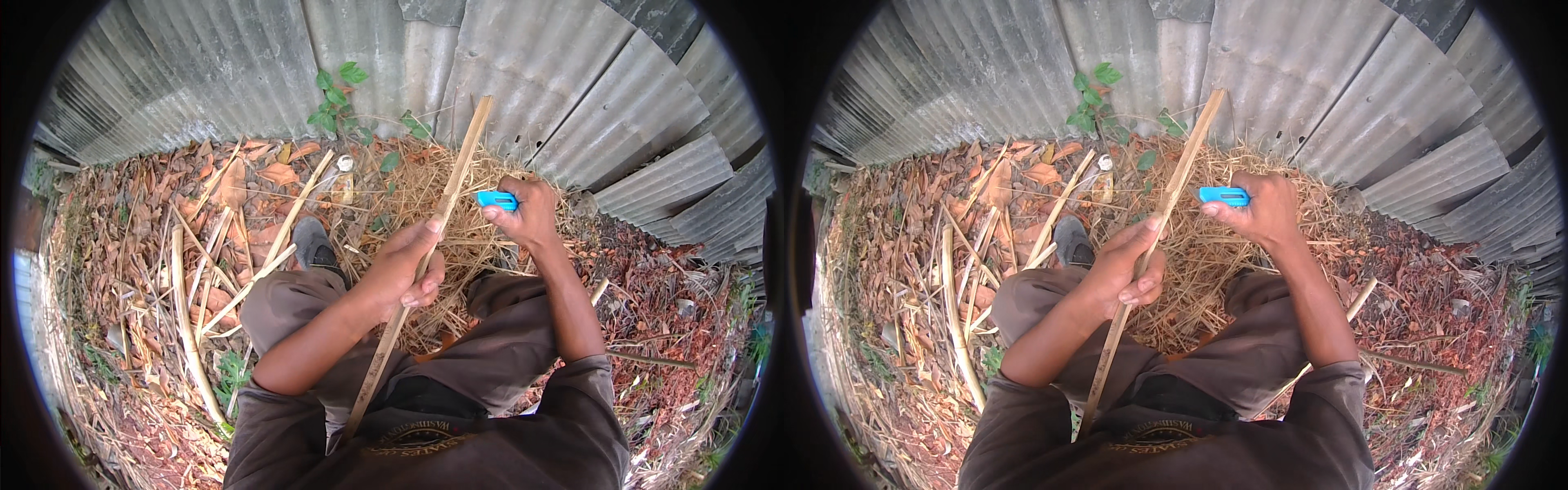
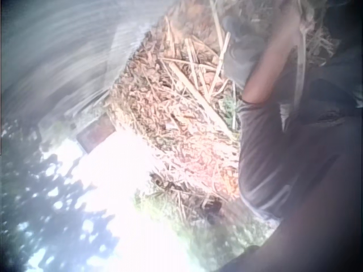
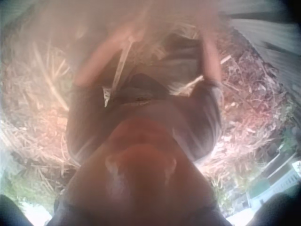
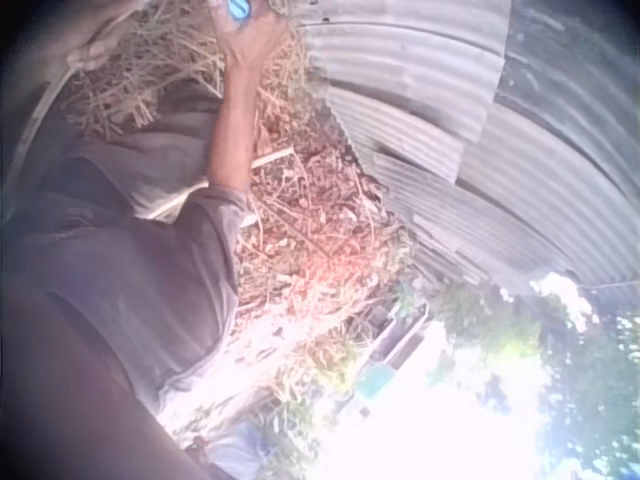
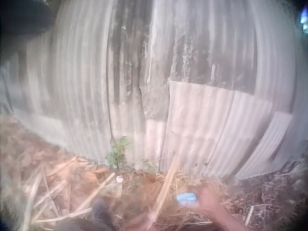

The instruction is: The person sits on the ground and uses a blue utility knife to cut and split thin bamboo sticks. They hold the sticks with one hand and carefully slice along their length to create thinner strips, occasionally adjusting their grip and the position of the bamboo.

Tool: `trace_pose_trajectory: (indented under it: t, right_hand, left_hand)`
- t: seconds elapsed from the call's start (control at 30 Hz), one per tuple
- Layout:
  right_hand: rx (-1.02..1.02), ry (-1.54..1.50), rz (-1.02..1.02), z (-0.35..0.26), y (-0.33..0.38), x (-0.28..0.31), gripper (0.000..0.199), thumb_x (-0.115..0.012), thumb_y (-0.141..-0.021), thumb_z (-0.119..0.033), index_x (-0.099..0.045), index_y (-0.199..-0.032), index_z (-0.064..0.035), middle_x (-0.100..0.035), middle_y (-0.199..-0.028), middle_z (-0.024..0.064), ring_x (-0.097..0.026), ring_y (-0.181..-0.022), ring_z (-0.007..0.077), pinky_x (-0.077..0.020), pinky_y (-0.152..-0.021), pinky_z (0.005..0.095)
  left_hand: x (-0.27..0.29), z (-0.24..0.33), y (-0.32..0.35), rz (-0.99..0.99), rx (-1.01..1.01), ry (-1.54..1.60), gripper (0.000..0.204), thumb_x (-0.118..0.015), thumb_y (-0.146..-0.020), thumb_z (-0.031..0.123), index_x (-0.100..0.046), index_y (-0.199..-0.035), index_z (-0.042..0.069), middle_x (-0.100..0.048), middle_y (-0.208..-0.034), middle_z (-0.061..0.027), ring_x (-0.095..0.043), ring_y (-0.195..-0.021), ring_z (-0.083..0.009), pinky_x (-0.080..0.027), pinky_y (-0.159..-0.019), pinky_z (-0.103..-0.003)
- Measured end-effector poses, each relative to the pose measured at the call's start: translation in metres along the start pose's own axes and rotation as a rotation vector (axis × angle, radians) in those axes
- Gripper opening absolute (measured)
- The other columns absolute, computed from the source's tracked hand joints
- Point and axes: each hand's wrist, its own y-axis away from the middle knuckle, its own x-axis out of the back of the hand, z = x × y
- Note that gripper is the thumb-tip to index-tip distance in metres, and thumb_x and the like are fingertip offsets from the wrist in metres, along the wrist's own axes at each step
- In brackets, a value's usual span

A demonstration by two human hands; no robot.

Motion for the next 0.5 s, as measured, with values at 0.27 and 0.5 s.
trace_pose_trajectory:
  t: [0.27, 0.5]
  right_hand:
    - [0.119, 0.076, 0.068, -0.005, -0.005, -0.01, 0.071, -0.063, -0.063, -0.079, -0.057, -0.054, -0.0086, -0.046, -0.042, 0.0072, -0.054, -0.041, 0.028, -0.0431, -0.044, 0.0401]
    - [-0.241, 0.093, 0.156, 0.026, -0.026, 0.005, 0.069, -0.06, -0.071, -0.073, -0.062, -0.059, -0.0054, -0.051, -0.045, 0.0107, -0.057, -0.045, 0.031, -0.0444, -0.047, 0.041]
  left_hand:
    - [0.004, -0.008, -0.005, -0.148, 0.065, 0.294, 0.029, -0.032, -0.104, 0.035, -0.048, -0.109, 0.011, -0.044, -0.049, -0.0011, -0.029, -0.028, -0.0069, -0.025, -0.03, -0.022]
    - [-0.002, -0.023, -0.006, -0.219, 0.135, 0.356, 0.03, -0.03, -0.105, 0.035, -0.047, -0.111, 0.012, -0.044, -0.05, -0.0011, -0.03, -0.028, -0.0066, -0.025, -0.031, -0.021]
